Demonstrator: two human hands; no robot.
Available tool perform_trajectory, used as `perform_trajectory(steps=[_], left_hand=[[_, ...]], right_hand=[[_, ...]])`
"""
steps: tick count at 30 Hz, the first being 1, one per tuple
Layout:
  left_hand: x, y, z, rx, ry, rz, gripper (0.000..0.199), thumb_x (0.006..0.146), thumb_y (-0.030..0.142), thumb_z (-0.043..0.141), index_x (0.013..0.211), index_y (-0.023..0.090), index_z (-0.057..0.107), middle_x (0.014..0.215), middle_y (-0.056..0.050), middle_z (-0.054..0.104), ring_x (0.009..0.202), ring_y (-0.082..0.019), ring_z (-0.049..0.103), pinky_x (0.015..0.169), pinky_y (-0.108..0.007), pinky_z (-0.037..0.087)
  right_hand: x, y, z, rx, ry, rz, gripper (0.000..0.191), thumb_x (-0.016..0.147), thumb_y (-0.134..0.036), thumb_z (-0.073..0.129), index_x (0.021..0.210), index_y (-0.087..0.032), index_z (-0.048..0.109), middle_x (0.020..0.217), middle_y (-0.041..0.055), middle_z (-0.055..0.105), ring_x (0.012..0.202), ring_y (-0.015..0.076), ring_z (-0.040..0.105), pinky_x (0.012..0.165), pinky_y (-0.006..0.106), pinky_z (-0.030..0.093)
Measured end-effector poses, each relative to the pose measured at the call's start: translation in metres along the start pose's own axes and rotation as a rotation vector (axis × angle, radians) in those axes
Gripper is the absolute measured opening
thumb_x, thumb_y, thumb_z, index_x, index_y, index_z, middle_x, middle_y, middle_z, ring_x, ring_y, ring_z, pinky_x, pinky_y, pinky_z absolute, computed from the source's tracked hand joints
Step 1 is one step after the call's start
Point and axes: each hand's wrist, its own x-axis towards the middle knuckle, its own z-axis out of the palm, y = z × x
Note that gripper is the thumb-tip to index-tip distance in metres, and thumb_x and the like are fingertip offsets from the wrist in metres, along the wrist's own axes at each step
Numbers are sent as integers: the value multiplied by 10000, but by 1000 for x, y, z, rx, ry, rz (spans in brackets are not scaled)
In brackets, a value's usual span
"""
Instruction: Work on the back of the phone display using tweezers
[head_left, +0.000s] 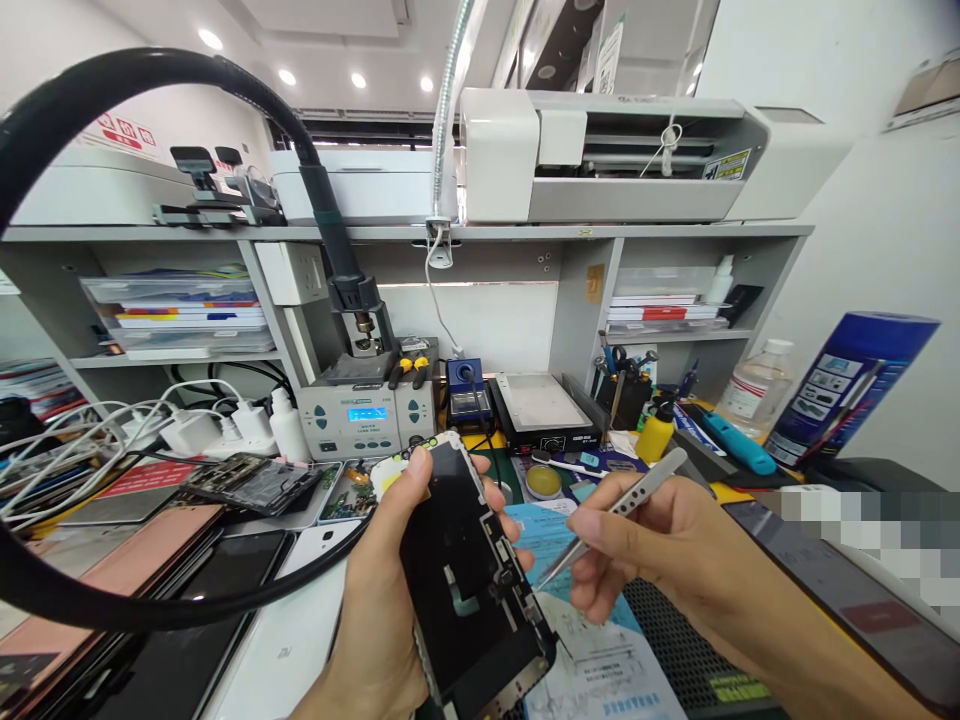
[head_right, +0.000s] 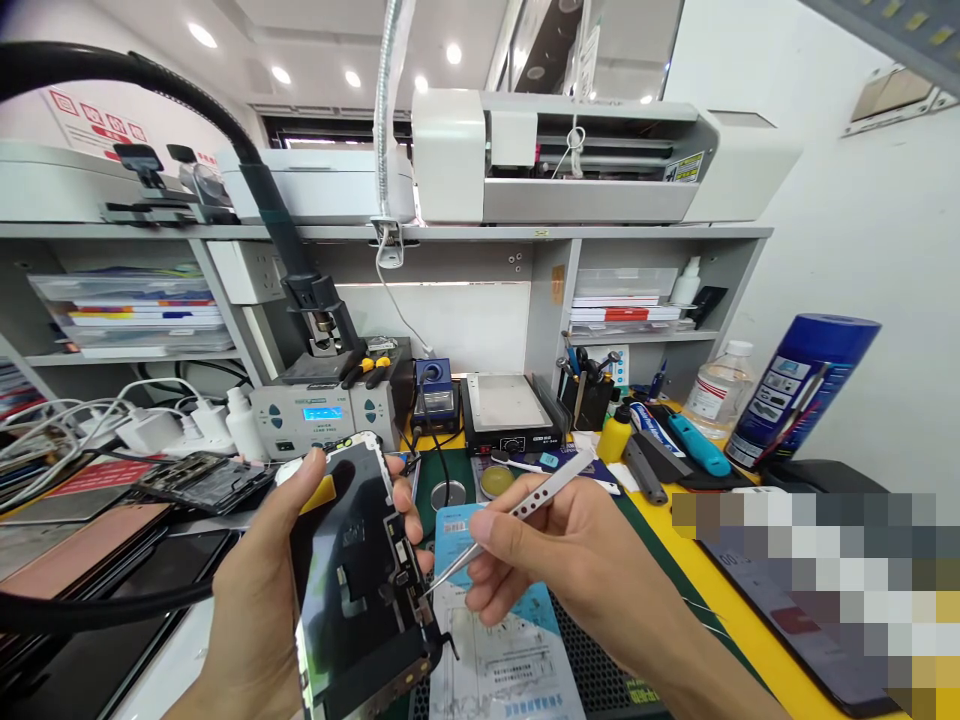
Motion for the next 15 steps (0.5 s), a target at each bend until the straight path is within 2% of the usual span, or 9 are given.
perform_trajectory(steps=[10, 15], left_hand=[[4, 0, -4, -51, -45, -58, 395, 931, 492, 561, 1013, 131, 700, 854, -65, 655, 656, -153, 632, 647, -315, 598], [11, 0, -11, -70, -131, -110, 434, 932, 533, 545, 1036, 137, 688, 847, -58, 653, 638, -167, 648, 630, -310, 575]], right_hand=[[2, 3, -5, -26, -1, -18, 281, 889, -375, 825, 776, -140, 722, 676, 55, 802, 579, 177, 779, 567, 250, 658], [0, -3, -12, 36, 24, -14, 326, 888, -428, 809, 746, -157, 697, 617, 29, 740, 531, 167, 727, 516, 262, 627]])
